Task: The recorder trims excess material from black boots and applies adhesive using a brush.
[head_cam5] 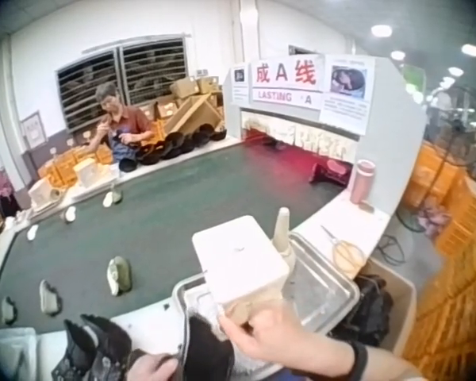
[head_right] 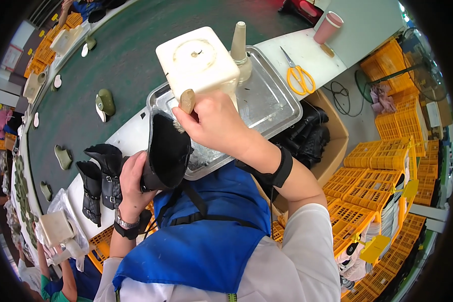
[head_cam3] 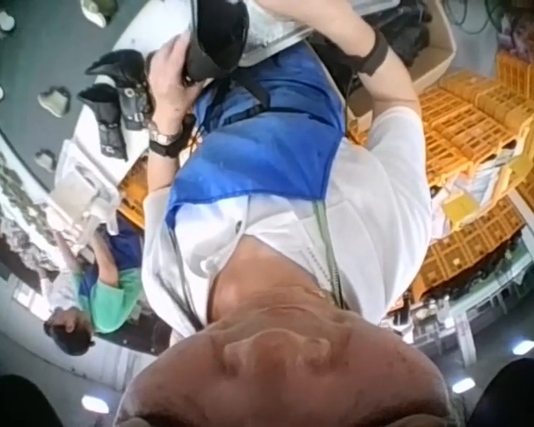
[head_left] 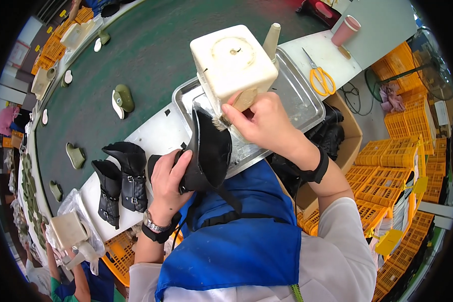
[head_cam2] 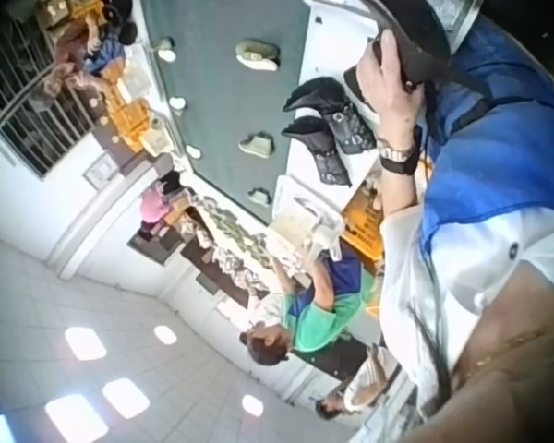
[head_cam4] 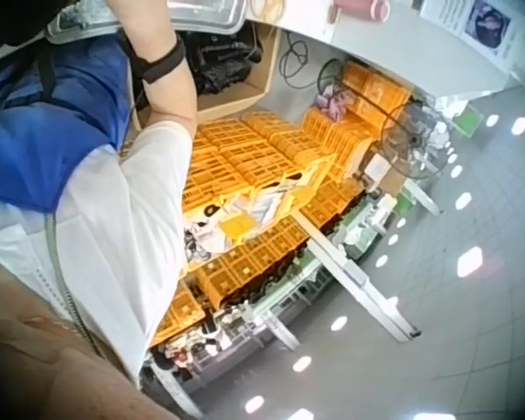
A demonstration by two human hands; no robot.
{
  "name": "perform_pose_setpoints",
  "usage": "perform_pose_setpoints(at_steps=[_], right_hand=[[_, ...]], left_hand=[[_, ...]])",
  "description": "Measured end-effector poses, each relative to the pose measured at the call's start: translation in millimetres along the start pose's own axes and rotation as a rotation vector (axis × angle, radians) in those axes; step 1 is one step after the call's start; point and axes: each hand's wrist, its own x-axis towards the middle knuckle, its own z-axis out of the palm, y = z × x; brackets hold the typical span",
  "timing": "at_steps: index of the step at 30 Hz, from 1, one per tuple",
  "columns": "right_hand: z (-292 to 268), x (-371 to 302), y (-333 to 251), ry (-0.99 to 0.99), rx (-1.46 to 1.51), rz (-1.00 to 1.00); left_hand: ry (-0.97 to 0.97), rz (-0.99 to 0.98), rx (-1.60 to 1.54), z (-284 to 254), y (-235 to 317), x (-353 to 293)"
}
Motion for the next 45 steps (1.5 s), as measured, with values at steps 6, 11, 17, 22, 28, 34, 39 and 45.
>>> perform_pose_setpoints(at_steps=[6, 11, 17, 22, 28, 34, 39, 45], right_hand=[[3.9, -5.8, 1.3, -0.056, 0.003, 0.072], [-0.8, -9.5, -13.6, -0.02, 0.254, 0.283], [11.3, -16.9, -2.4, -0.003, 0.28, 0.286], [17.9, -5.8, 2.7, 0.162, 0.14, 0.049], [15.5, -13.5, -16.7, 0.016, 0.159, 0.027], [18.7, -28.0, -25.5, -0.108, 0.288, 0.061], [18.3, -30.7, -30.7, -0.186, 0.507, 0.319], [19.5, -34.0, -21.6, -0.172, 0.734, 0.533]], left_hand=[[-0.03, -0.03, 0.144, -1.2, -1.2, -4.6], [0.016, -0.116, 0.184, -0.7, -3.1, -4.9], [0.03, -0.105, 0.156, -3.2, 0.6, -3.8], [0.001, -0.051, 0.164, -5.9, 1.5, -4.2], [0.067, -0.061, 0.26, -8.7, -9.5, -1.7], [0.142, -0.08, 0.349, -6.1, -18.1, 0.3], [0.174, -0.002, 0.444, -3.9, -24.9, -2.4], [0.173, 0.052, 0.5, -1.3, -32.6, -4.2]])
